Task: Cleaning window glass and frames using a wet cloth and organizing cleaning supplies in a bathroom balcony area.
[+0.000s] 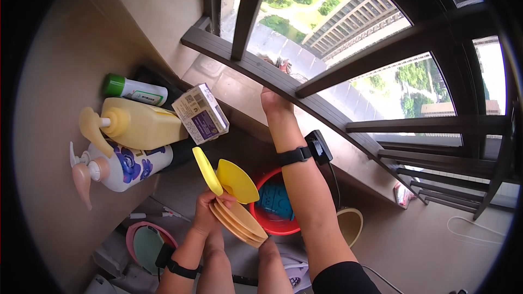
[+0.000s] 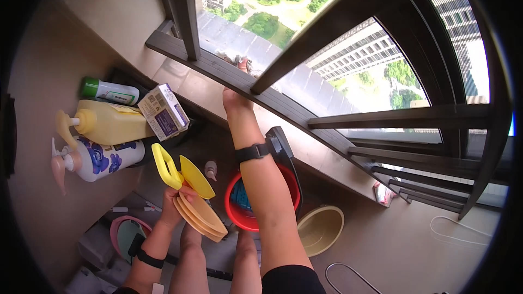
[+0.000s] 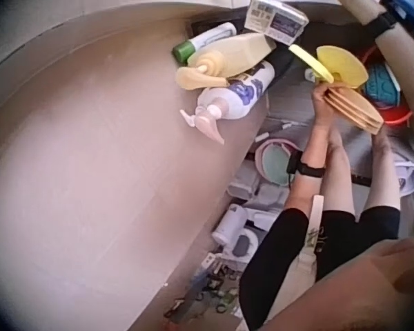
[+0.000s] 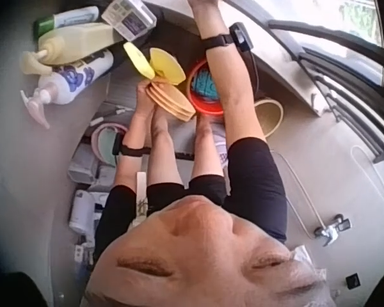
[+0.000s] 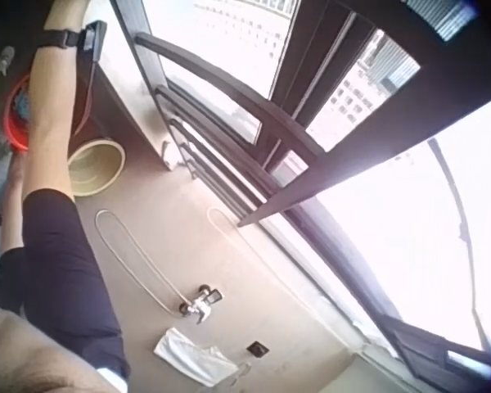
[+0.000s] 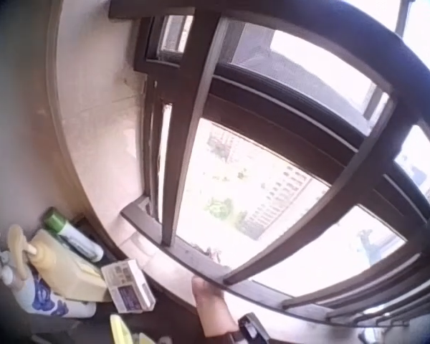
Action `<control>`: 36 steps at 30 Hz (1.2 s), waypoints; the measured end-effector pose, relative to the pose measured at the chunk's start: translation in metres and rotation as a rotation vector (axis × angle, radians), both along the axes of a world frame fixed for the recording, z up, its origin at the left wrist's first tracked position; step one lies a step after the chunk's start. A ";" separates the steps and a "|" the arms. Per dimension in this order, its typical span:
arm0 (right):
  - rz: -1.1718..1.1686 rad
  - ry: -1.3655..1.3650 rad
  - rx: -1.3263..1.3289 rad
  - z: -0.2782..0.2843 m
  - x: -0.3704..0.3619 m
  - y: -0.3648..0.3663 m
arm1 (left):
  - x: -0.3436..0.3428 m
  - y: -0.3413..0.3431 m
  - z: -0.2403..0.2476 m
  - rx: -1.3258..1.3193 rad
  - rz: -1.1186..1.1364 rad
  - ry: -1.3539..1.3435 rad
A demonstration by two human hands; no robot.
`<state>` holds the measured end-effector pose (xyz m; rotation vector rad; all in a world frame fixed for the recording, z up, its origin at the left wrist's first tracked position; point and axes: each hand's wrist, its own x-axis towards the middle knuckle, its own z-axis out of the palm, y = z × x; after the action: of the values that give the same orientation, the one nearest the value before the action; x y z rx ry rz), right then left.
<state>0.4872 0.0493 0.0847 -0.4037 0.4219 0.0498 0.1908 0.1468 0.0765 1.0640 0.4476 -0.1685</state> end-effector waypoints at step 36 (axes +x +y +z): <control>-0.273 0.246 -2.131 0.002 -0.182 -0.386 | 0.022 -0.142 0.057 0.865 -0.100 -0.425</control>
<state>0.3055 -0.3369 0.0869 -2.4409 0.6436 -0.6939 0.2125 0.0044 0.1337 1.9211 0.0599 0.1879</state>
